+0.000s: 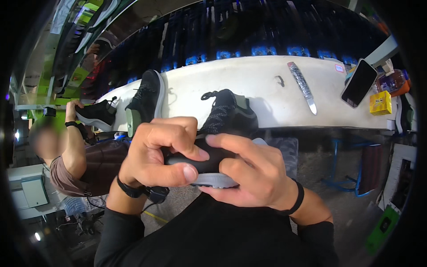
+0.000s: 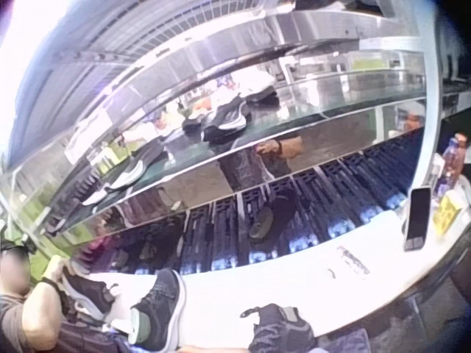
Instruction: Inspecting and cleaning shoe midsoles at a manufacturing station.
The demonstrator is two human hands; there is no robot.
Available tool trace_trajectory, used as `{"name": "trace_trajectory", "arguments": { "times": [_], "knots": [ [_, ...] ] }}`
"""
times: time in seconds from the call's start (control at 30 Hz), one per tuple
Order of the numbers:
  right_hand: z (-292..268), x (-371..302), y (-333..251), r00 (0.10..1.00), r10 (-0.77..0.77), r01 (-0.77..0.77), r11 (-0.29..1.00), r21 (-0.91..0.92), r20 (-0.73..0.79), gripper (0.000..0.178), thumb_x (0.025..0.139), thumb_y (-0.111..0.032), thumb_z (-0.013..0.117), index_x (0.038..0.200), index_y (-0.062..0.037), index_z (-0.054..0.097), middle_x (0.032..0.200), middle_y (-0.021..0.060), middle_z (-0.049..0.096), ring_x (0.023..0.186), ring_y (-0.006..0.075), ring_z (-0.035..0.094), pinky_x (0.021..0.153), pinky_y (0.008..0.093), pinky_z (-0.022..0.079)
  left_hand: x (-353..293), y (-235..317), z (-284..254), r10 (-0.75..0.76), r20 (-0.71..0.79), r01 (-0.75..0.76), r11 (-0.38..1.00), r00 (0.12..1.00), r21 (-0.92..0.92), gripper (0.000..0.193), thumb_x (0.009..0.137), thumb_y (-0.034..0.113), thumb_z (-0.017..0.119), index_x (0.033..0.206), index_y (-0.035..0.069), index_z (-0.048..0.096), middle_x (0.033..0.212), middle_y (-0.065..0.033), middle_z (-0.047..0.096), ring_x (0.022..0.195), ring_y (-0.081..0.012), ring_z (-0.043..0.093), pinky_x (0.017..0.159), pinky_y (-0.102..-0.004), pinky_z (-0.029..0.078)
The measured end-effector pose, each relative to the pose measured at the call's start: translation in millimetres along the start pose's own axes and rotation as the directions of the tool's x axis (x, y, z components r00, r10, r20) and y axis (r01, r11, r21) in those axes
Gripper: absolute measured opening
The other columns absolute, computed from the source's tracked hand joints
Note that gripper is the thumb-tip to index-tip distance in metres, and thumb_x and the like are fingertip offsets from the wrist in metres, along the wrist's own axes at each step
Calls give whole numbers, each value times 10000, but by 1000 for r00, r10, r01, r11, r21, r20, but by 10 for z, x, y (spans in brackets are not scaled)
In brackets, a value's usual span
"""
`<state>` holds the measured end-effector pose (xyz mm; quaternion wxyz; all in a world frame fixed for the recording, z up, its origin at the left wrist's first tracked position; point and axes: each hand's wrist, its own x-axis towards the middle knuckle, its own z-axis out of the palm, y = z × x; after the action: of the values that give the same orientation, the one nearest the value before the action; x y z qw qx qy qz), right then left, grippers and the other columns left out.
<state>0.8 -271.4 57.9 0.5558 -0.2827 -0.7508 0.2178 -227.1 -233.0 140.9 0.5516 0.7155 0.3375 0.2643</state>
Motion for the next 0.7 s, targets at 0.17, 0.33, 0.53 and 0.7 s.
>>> {"name": "trace_trajectory", "arguments": {
  "times": [0.17, 0.33, 0.53, 0.7],
  "knots": [
    [21, -104, -49, 995, 55, -58, 998, 34, 78, 445, 703, -200, 1000, 972, -55, 677, 1033, 92, 629, 651, 162, 659, 562, 288, 565, -301, -129, 20, -152, -131, 118, 964, 980, -237, 150, 995, 120, 734, 951, -13, 788, 864, -82, 626, 797, -119, 620, 808, -305, 557],
    [86, -163, -30, 993, 86, -86, 996, -5, 84, 492, 715, -265, 1006, 1013, -61, 672, 1000, 98, 643, 710, 215, 680, 578, 315, 557, -358, 190, 20, 118, -22, -94, 878, 993, 469, 796, 826, 472, 916, 1380, -41, 667, 1354, -198, 687, 1161, -374, 704, 987, -419, 577],
    [82, -295, 163, 983, 149, -149, 989, -2, 105, 494, 701, -271, 1005, 1007, -64, 677, 1052, 93, 668, 762, 226, 716, 642, 333, 593, -389, 88, 134, -9, -109, 72, 806, 994, 587, 1001, 582, 552, 1010, 1325, -52, 717, 1377, -253, 722, 1278, -367, 721, 1079, -435, 563],
    [15, -479, 423, 929, 333, -326, 943, -73, 162, 508, 679, -273, 1014, 1017, -50, 708, 1348, 126, 676, 882, 267, 793, 737, 359, 647, -459, -18, 121, 40, -248, 120, 794, 968, 596, 700, 680, 262, 1015, 1244, -57, 752, 1274, -254, 766, 1183, -386, 765, 1025, -416, 608]
  ]
}}
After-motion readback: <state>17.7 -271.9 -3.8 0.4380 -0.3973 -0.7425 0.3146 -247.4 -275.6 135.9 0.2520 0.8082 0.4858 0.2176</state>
